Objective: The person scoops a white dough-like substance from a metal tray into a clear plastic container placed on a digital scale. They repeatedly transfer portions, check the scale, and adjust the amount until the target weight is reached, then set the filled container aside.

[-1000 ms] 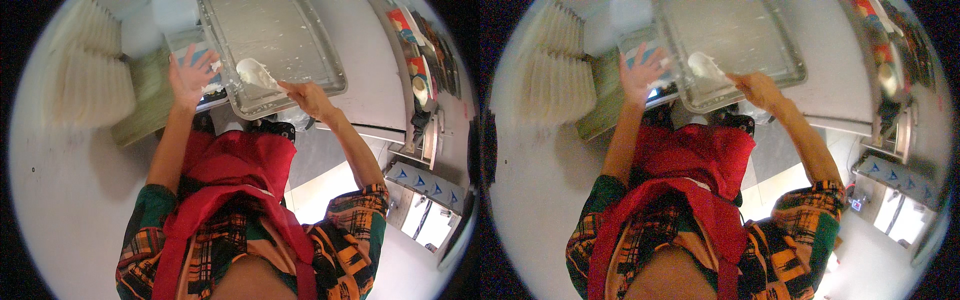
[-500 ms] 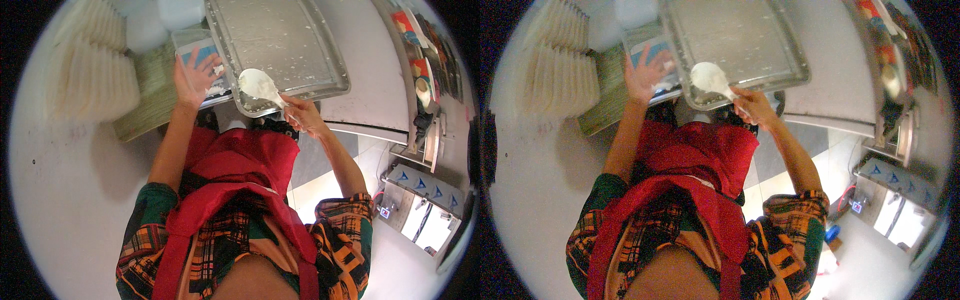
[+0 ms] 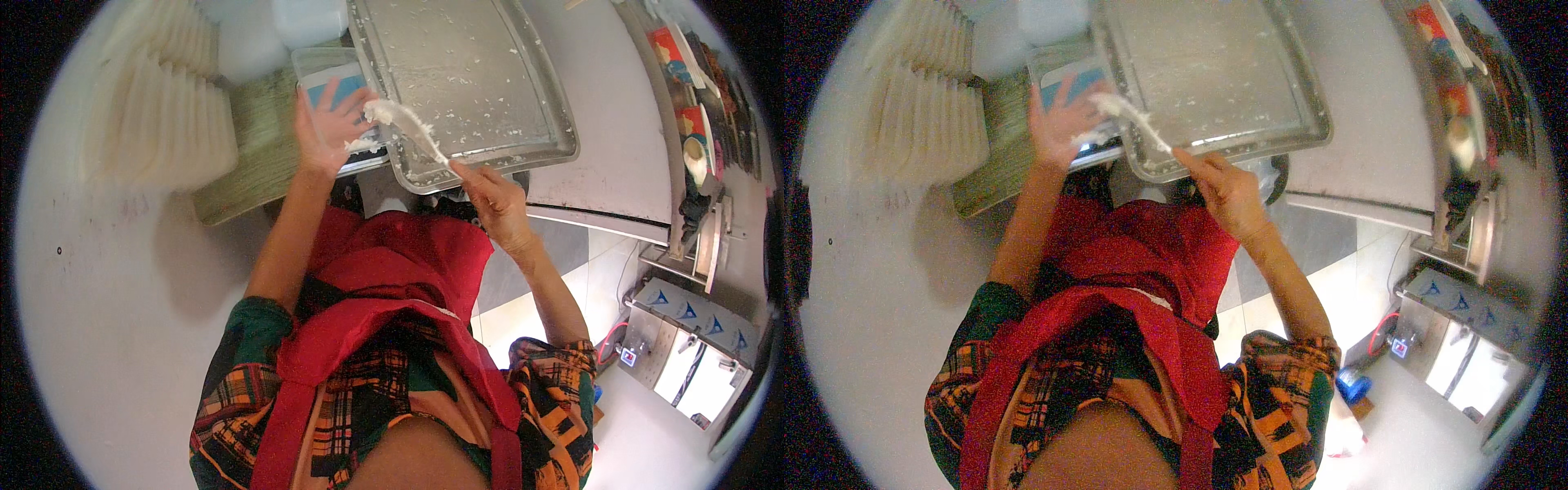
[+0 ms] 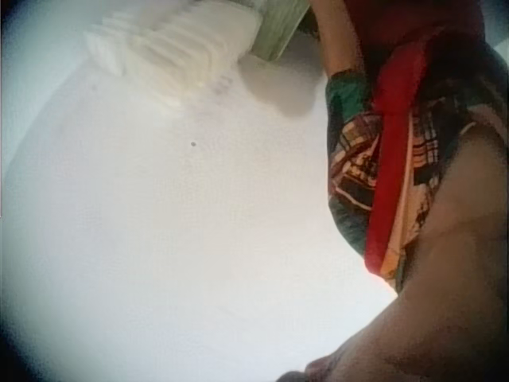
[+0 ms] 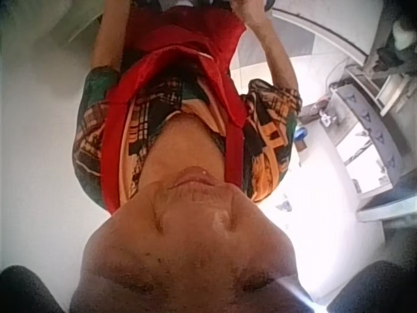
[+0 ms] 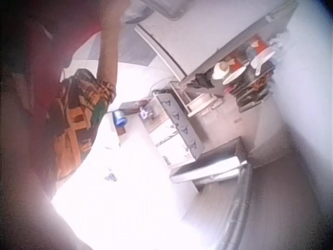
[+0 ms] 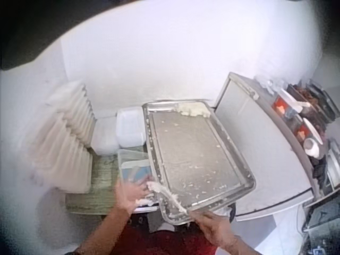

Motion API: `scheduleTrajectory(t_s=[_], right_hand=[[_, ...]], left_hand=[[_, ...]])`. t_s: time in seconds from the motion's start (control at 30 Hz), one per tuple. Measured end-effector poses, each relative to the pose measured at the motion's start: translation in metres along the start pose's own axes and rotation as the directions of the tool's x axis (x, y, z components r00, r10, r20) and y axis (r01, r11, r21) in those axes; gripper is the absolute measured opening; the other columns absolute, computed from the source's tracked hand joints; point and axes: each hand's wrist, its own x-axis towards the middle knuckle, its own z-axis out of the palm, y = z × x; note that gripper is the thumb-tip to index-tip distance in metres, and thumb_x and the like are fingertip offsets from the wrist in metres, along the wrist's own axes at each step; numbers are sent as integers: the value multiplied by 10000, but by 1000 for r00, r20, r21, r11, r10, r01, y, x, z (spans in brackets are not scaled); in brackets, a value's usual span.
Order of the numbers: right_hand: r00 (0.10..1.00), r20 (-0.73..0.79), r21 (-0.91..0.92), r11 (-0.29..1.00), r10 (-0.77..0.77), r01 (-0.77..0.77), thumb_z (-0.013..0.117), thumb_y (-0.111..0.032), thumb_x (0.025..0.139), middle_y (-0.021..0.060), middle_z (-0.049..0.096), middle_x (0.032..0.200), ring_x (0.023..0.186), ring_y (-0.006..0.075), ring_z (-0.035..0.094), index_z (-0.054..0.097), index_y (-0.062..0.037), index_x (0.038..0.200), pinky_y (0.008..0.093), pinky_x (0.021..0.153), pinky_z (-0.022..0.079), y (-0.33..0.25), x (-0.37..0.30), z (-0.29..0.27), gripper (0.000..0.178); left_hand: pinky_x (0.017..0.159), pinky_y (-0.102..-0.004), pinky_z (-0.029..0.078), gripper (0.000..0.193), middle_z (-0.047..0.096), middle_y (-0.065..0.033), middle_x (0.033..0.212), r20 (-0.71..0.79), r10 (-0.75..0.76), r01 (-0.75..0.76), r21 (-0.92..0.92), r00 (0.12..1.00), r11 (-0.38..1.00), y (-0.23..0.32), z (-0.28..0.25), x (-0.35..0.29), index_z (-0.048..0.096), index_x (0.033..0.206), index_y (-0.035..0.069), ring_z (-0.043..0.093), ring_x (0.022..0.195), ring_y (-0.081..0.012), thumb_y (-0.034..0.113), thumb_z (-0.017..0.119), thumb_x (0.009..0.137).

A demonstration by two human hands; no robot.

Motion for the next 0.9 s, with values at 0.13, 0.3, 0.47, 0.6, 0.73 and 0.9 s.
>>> scheduleTrajectory(t_s=[0.13, 0.3, 0.47, 0.6, 0.73, 0.9], right_hand=[[995, 94, -288, 955, -43, 68, 506, 13, 658, 62, 530, 727, 607, 225, 529, 534, -196, 1115, 308, 519, 438, -9, -3, -3, 503], [987, 125, -408, 901, -104, 147, 497, -7, 640, 56, 524, 722, 624, 238, 544, 518, -220, 1131, 325, 533, 447, -3, -10, -8, 535], [999, 34, -401, 914, -42, 52, 518, -8, 673, 64, 520, 705, 594, 212, 524, 515, -200, 1141, 291, 546, 438, 10, -15, -11, 505], [957, -129, 108, 963, 260, -247, 503, 9, 770, 15, 512, 690, 570, 82, 444, 499, -139, 1172, 219, 504, 389, 20, -3, -10, 428], [827, -51, 376, 778, 560, -504, 481, -17, 787, -12, 479, 644, 534, 50, 408, 406, -76, 1239, 182, 469, 350, 36, 35, -26, 462], [798, -128, 236, 799, 590, -553, 450, 3, 760, 26, 511, 660, 553, 77, 485, 365, -50, 1257, 199, 478, 405, 99, 106, -53, 507]], left_hand=[[875, -548, 315, 868, 348, -303, 1184, 1, -11, 11, -40, 1000, 999, -1, 2, 0, 134, 1323, 73, 404, 1075, -391, 636, 421, 727], [908, -544, 288, 783, 364, -293, 1201, -12, -38, 35, -156, 999, 987, 2, 1, -1, 265, 1268, 74, 376, 1111, -404, 630, 412, 737], [887, -536, 310, 868, 340, -293, 1206, 21, -14, 16, -126, 1000, 992, 2, -2, 5, 177, 1315, 80, 389, 1096, -387, 658, 415, 714], [906, -527, 292, 850, 332, -290, 1221, 47, 3, 3, -133, 999, 991, 5, 4, 12, 173, 1321, 90, 388, 1102, -386, 659, 389, 727], [914, -520, 282, 842, 324, -288, 1229, 61, -25, 32, -122, 998, 992, 2, 3, 24, 135, 1336, 102, 381, 1111, -382, 659, 353, 743], [879, -488, 296, 768, 334, -286, 1222, -21, -84, 81, -104, 996, 991, -4, 9, 38, 135, 1342, 115, 389, 1088, -365, 623, 301, 789]])
